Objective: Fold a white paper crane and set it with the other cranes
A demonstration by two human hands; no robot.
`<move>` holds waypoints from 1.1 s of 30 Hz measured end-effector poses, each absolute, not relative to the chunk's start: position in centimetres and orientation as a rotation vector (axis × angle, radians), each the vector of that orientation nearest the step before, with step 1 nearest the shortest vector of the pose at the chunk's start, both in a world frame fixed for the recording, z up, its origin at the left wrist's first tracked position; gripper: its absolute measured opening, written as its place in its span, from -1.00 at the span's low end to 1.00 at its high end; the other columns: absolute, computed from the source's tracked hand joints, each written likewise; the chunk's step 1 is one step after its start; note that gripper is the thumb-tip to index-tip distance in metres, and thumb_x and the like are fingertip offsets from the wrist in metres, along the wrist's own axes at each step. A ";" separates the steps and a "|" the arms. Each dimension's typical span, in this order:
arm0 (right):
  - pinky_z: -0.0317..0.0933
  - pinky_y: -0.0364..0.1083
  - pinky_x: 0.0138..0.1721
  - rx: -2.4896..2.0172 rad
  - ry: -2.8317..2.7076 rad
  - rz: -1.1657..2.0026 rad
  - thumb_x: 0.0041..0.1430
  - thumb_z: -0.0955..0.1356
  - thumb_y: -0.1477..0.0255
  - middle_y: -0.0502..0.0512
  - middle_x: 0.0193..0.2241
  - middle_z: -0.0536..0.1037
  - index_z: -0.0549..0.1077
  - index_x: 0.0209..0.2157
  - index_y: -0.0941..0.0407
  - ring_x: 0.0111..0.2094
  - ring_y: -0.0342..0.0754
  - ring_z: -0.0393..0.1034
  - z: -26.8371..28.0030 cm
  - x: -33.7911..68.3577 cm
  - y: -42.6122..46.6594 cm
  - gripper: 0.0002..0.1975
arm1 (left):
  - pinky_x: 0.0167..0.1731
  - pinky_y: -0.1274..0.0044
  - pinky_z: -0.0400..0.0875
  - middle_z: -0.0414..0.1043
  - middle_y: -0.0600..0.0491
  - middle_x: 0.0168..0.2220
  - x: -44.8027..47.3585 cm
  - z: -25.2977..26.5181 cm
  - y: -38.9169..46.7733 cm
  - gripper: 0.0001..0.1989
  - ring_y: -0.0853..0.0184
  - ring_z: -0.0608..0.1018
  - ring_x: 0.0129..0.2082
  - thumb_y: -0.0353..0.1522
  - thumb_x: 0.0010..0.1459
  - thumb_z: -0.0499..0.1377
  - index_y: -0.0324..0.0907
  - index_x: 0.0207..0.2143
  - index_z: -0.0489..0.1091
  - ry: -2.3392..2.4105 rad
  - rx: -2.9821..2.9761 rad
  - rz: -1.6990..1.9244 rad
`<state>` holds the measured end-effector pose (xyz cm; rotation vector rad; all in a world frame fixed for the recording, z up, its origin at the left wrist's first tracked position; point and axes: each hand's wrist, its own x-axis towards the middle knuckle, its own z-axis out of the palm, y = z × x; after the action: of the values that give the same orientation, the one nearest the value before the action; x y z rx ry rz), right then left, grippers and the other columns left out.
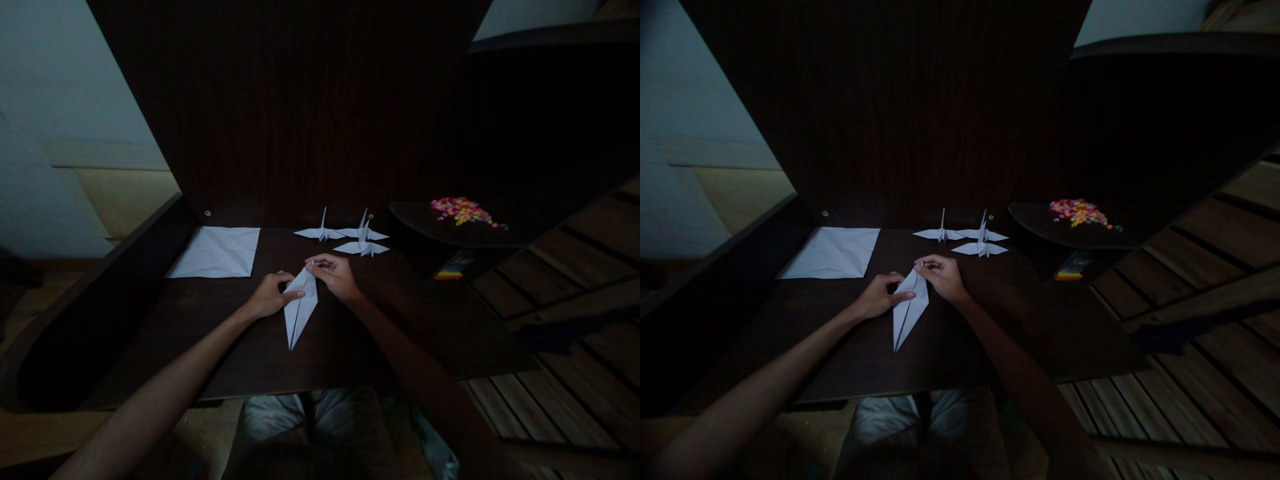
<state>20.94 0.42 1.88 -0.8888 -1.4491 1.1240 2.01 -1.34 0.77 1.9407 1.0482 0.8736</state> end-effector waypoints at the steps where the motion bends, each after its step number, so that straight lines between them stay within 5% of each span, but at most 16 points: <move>1: 0.34 -0.09 -0.30 -0.883 -1.453 1.145 -0.10 0.49 0.33 0.09 -0.40 0.59 0.56 -0.36 0.13 -0.34 -0.06 0.47 2.0 21.0 0.4 -0.77 | -0.29 0.48 0.33 0.49 0.04 -0.40 2.0 0.8 -1.3 -0.78 0.29 0.47 -0.36 -0.24 0.00 0.28 -0.23 -0.41 0.50 1.049 1.942 0.876; 14: 0.35 -0.09 -0.32 -0.861 -1.508 1.167 0.01 0.39 0.38 0.09 -0.38 0.63 0.56 -0.32 0.13 -0.36 -0.06 0.50 2.9 21.8 0.4 -0.82 | -0.22 0.48 0.33 0.52 0.01 -0.33 1.8 0.6 -1.2 -0.70 0.27 0.49 -0.29 -0.18 0.14 0.15 -0.23 -0.29 0.49 1.010 1.943 0.885; 33: 0.36 -0.09 -0.34 -0.934 -1.484 0.958 0.03 0.38 0.38 0.08 -0.45 0.61 0.55 -0.42 0.12 -0.40 -0.05 0.50 3.3 20.6 -0.8 -0.88 | -0.26 0.50 0.32 0.48 0.03 -0.38 1.9 0.5 -1.4 -0.77 0.30 0.47 -0.33 -0.22 0.11 0.20 -0.22 -0.37 0.50 1.012 1.975 0.895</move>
<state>20.57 -0.76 3.34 -0.9336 -1.4844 0.9580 1.90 -1.43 0.55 1.9751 1.0123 0.8951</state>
